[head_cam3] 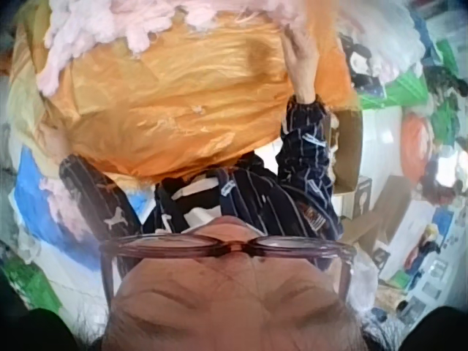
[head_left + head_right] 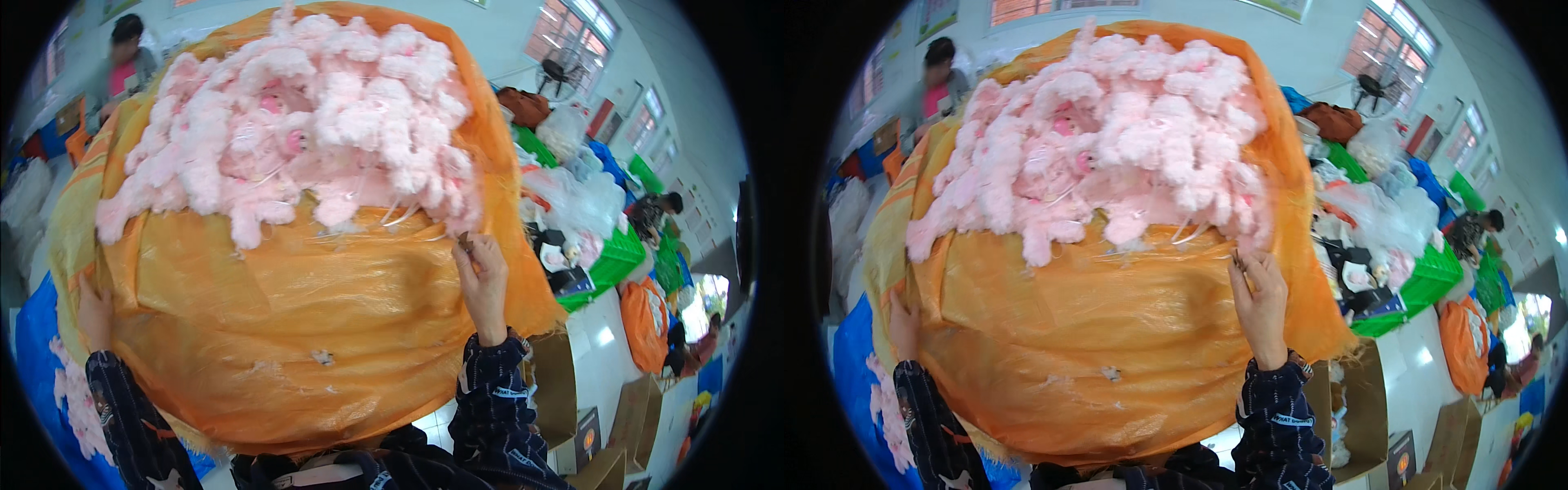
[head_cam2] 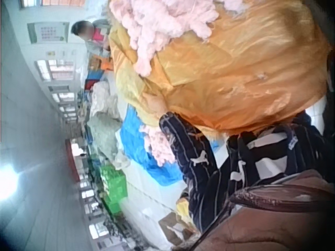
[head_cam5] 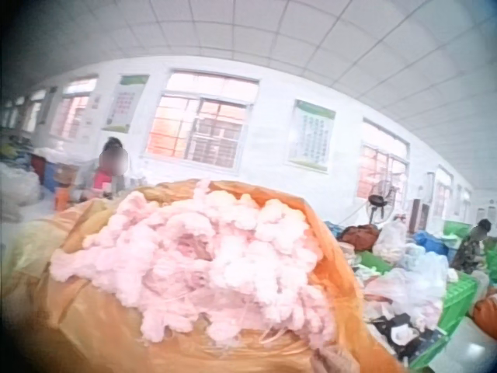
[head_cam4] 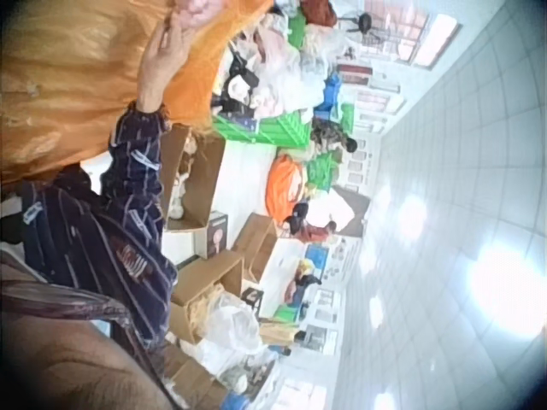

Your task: The person repeatedly picks up small pink stuffed bunny toys from a large orange sack, fluffs their fur, and uses scissors to trim loose threads or ties. The person handles the toys one at a time, performing minor finishing touches before placing them back into the sack.

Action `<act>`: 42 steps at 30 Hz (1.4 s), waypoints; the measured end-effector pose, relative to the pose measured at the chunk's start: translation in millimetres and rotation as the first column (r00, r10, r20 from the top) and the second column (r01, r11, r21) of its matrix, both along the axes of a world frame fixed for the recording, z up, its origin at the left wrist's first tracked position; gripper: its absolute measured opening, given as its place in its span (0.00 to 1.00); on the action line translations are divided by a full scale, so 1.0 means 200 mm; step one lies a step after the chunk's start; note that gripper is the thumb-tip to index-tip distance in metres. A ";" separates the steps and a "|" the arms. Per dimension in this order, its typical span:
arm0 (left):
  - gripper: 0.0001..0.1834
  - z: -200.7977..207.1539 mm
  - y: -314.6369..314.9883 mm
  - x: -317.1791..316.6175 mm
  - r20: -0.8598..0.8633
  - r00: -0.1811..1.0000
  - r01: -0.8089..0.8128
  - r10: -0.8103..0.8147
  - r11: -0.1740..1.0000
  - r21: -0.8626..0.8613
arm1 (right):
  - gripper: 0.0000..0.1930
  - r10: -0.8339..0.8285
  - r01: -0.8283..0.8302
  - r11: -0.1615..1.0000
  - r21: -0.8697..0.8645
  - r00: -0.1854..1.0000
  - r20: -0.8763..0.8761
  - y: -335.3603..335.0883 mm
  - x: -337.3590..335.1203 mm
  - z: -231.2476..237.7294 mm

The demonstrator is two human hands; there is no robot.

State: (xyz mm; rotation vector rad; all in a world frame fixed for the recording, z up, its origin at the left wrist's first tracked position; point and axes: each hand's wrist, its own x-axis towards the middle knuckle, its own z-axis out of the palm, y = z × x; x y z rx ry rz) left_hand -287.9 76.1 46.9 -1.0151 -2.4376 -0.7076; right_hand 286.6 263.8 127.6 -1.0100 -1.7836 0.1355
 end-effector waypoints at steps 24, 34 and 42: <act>0.16 -0.27 -0.21 -0.11 0.262 0.949 0.108 -0.176 0.961 0.254 | 0.17 -0.166 0.156 0.985 0.068 0.795 0.583 0.14 0.30 -0.58; 0.16 0.06 -0.83 0.37 0.425 0.851 0.270 -0.308 0.951 0.149 | 0.14 -0.173 0.167 0.984 0.061 0.811 0.559 0.09 0.29 -0.54; 0.15 0.14 -1.18 0.66 0.555 0.783 0.195 -0.282 0.958 0.211 | 0.14 -0.197 0.210 0.977 0.038 0.821 0.536 0.05 0.30 -0.52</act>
